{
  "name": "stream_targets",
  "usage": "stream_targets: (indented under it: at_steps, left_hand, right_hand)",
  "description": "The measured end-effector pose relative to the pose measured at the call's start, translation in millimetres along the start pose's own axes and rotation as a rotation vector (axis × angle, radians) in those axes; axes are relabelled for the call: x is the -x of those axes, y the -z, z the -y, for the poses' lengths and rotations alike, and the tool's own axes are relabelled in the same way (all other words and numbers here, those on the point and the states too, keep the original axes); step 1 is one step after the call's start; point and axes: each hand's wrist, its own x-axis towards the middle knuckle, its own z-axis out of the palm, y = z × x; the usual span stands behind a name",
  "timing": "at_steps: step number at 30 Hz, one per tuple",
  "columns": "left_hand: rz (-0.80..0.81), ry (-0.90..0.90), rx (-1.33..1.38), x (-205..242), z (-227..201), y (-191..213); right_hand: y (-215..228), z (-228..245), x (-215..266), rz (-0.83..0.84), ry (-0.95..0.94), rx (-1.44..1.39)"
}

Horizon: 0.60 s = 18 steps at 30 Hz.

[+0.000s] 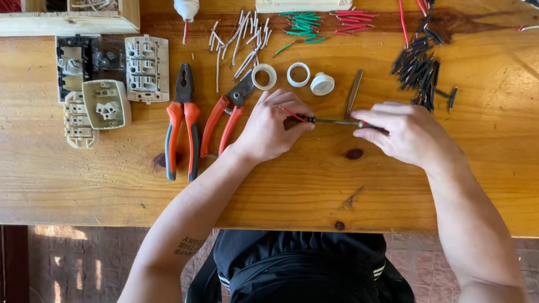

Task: The person assembles a light fixture by connecting wires to a socket, securing connections with a screwdriver, wrapping the joint with electrical tape, and screwing in a light bulb. The completed fixture is plugged into a power strip and tested, with the bulb lighting up.

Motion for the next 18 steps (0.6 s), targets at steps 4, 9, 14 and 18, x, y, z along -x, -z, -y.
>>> stream_targets:
  at_steps: [4, 9, 14, 18]
  left_hand:
    - [0.0, -0.006, -0.003, 1, 2, -1]
    - [0.002, 0.006, 0.001, 1, 6, -3]
    - [0.009, -0.001, -0.003, 2, 7, -3]
    - [0.003, -0.006, 0.001, 2, 8, -3]
  right_hand:
    - [0, 1, 0, 0.012, -0.043, 0.027]
    - [-2, -10, 0, 0.026, 0.012, -0.022]
    - [1, -4, -2, -0.016, 0.016, 0.006]
    - [-9, -19, 3, -0.024, 0.012, -0.012]
